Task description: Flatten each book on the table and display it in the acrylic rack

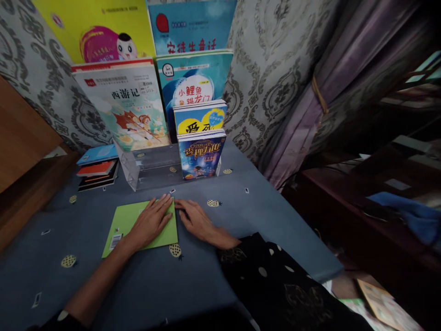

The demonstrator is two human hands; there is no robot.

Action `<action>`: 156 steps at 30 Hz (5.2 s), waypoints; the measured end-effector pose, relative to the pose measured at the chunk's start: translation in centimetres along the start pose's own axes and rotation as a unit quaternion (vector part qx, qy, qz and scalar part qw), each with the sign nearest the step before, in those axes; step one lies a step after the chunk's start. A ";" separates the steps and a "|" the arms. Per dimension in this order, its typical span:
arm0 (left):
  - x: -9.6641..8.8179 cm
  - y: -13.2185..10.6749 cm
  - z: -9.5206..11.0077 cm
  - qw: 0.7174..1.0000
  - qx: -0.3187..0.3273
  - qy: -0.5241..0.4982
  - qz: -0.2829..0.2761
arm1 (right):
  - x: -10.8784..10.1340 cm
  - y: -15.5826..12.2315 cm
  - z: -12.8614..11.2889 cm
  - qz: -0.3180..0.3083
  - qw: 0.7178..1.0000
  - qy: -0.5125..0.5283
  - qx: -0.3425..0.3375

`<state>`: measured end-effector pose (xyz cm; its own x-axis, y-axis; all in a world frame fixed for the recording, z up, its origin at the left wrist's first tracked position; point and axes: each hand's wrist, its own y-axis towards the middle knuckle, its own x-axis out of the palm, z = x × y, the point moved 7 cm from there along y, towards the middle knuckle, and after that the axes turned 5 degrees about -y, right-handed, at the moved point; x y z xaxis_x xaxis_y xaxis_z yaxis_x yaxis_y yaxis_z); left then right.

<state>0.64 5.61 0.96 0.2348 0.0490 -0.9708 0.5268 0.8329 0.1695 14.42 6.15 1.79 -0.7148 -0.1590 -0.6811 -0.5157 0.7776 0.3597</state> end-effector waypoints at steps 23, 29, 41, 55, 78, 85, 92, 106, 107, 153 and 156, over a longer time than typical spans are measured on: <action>-0.1 -0.1 0.9 0.999 0.037 -0.015 -0.020 | 0.2 0.1 0.2 0.003 1.000 -0.014 0.010; -0.1 -0.7 1.3 0.999 0.050 -0.009 -0.017 | 0.0 0.0 0.3 0.010 1.000 -0.013 0.017; -0.5 -1.1 1.7 0.999 0.036 -0.037 0.004 | 0.0 0.1 0.4 0.040 0.999 -0.023 -0.001; -1.2 -2.6 -0.9 0.996 -0.044 0.001 0.076 | 3.4 3.0 -1.7 -0.012 0.996 -0.079 -0.038; -3.5 -9.5 -7.3 0.968 -0.217 0.065 0.111 | 4.1 2.4 -0.6 -0.027 0.994 -0.093 -0.049; -3.4 -9.6 -7.3 0.967 -0.216 0.070 0.111 | 3.9 2.3 -0.1 -0.014 0.995 -0.075 -0.061; -3.6 -9.4 -7.1 0.968 -0.217 0.064 0.107 | 3.8 2.4 0.0 -0.013 0.996 -0.068 -0.050; -3.5 -9.6 -7.3 0.967 -0.222 0.075 0.103 | 3.9 2.4 0.0 -0.019 0.997 -0.059 -0.049; -3.5 -9.6 -7.2 0.967 -0.222 0.072 0.103 | 3.9 2.4 0.0 -0.018 0.997 -0.058 -0.049; -3.5 -8.1 -6.2 0.977 -0.186 0.076 0.064 | 2.2 2.6 1.1 0.029 0.998 -0.061 -0.018; -3.3 -7.4 -5.6 0.982 -0.164 0.065 0.060 | 2.3 2.5 1.2 0.026 0.998 -0.056 -0.014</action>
<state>-8.66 2.37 1.95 0.1623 0.2103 -0.9641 0.2049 0.9485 0.2414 12.05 8.48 0.36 -0.6836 -0.0489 -0.7283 -0.4944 0.7651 0.4126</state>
